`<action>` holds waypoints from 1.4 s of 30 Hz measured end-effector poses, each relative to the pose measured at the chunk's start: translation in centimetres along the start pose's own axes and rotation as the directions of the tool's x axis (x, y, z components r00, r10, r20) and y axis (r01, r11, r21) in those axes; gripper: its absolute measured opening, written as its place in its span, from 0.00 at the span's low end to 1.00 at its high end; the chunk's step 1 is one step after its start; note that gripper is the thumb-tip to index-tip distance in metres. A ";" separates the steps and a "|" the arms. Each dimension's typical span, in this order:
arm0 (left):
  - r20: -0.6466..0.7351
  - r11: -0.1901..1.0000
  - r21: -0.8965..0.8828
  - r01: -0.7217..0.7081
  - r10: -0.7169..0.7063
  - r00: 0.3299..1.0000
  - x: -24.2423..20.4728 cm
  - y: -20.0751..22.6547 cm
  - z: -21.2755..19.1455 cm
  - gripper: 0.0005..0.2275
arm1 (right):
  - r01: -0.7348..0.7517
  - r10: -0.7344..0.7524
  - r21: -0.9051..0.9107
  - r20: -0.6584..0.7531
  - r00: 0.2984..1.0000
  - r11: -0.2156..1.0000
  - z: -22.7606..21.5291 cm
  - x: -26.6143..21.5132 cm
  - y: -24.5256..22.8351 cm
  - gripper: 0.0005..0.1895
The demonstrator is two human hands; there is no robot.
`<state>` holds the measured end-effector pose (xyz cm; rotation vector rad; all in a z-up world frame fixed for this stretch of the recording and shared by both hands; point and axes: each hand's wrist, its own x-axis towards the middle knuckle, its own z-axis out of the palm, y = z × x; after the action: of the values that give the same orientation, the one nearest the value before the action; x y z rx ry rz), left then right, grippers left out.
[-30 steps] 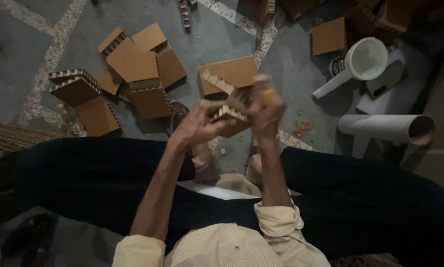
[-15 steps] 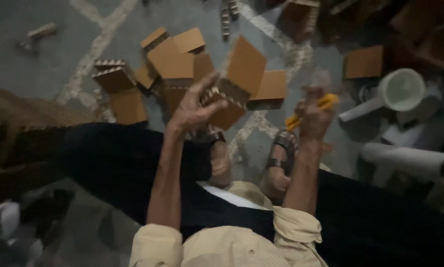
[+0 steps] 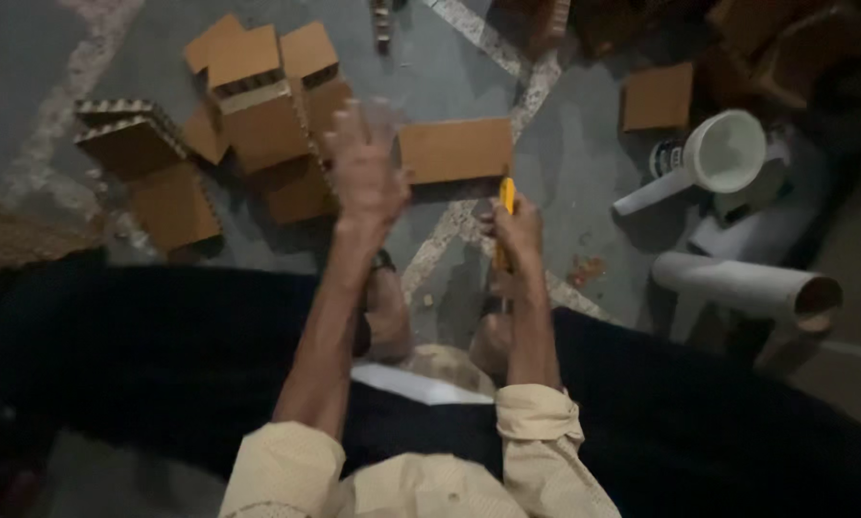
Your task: The person sits on the floor and uses a yellow utility knife to cut rectangular pieces of corrugated cardboard. They repeatedly score and snap the cardboard into smaller pieces, stacking the cut pieces to the side.
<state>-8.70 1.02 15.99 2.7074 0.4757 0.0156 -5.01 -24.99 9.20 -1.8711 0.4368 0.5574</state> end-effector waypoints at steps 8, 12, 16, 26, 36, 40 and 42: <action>0.374 0.949 0.161 -0.272 0.197 0.906 6.5 0.0 15.1 0.51 | 0.593 -0.667 -0.441 -0.015 0.745 0.673 3.6 2.3 -3.1 0.24; 0.341 0.965 0.029 -0.262 0.237 0.910 6.1 -1.7 17.2 0.46 | 0.371 -0.431 -0.482 -0.016 0.902 0.793 5.4 3.8 -4.3 0.23; 0.272 0.963 -0.036 -0.268 0.267 0.924 6.0 -1.9 16.9 0.44 | 0.481 -0.536 -0.459 0.013 0.844 0.747 6.2 5.2 -4.0 0.21; 0.355 0.962 -0.040 -0.269 0.266 0.896 6.0 -1.3 14.5 0.50 | 0.461 -0.487 -0.461 0.070 0.871 0.758 6.8 7.3 -2.7 0.20; 0.421 0.960 0.015 -0.280 0.248 0.873 6.5 -1.5 14.9 0.50 | 0.709 -0.807 -0.638 0.226 0.546 0.301 6.9 9.0 -1.4 0.07; 0.367 0.942 0.050 -0.332 0.292 0.883 6.5 -1.8 15.2 0.51 | 0.482 -0.469 -0.202 0.110 0.876 0.853 5.7 5.3 1.4 0.12; 0.412 0.950 0.034 -0.309 0.269 0.871 6.1 -2.2 15.8 0.51 | 0.011 -0.059 0.337 0.132 0.989 0.941 5.3 3.2 3.2 0.20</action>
<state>-2.49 -0.97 0.26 2.7466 -0.0578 -0.4886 -4.99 -21.26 3.31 -1.4997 0.3778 0.5490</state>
